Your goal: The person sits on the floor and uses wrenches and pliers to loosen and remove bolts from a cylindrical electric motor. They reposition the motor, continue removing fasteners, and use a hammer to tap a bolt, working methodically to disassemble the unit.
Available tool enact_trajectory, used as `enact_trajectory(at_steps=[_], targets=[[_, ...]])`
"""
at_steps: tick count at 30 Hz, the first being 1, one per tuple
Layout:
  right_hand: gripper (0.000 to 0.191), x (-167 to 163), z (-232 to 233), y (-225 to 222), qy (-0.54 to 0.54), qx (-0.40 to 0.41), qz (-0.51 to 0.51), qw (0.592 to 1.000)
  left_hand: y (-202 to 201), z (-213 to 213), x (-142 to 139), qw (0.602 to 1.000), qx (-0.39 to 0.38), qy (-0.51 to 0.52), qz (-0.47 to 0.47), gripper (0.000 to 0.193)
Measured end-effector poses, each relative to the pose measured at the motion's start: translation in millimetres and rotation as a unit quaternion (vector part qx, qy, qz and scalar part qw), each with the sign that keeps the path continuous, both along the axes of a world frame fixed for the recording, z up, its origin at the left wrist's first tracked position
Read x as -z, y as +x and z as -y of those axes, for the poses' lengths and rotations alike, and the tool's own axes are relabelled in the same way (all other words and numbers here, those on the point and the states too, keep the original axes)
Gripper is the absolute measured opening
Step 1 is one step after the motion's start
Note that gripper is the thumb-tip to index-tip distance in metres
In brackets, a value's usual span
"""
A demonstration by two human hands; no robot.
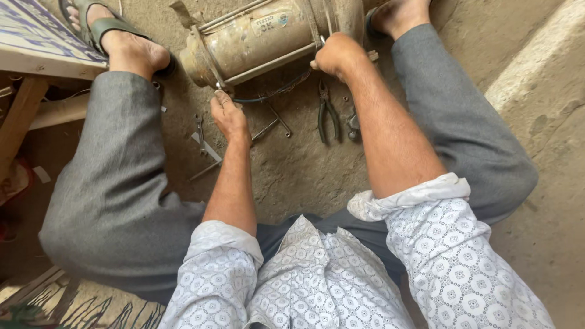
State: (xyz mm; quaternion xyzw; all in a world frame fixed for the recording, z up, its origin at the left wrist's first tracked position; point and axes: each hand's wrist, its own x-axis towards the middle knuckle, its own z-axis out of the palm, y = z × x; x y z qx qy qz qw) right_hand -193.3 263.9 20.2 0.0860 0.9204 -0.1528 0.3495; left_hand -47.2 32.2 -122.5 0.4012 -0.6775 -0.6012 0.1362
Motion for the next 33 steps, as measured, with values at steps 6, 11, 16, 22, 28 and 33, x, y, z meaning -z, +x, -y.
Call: enact_trajectory(at_steps=[6, 11, 16, 22, 28, 33], targets=[[0.037, 0, 3, 20, 0.017, 0.041, -0.049, 0.998, 7, 7, -4, 0.998, 0.042, 0.043, 0.031, 0.058], [0.031, 0, 2, 30, 0.043, 0.008, -0.102, 0.994, 9, 11, -3, 0.990, 0.092, -0.017, 0.104, 0.060], [0.025, -9, 11, 42, 0.053, 0.024, -0.123, 0.991, 7, 17, -10, 0.987, 0.096, -0.015, 0.124, 0.061], [0.016, -9, 14, 42, 0.063, -0.004, -0.124, 0.990, 3, 19, -26, 0.971, 0.066, 0.075, 0.219, 0.060], [0.025, 28, 1, 63, 0.015, 0.006, -0.213, 0.977, -18, 53, -54, 0.917, 0.144, 0.198, 0.314, 0.052], [0.028, 92, -6, 136, -0.049, 0.042, -0.220, 0.973, -42, 99, -68, 0.853, 0.294, 0.160, 0.399, 0.044]])
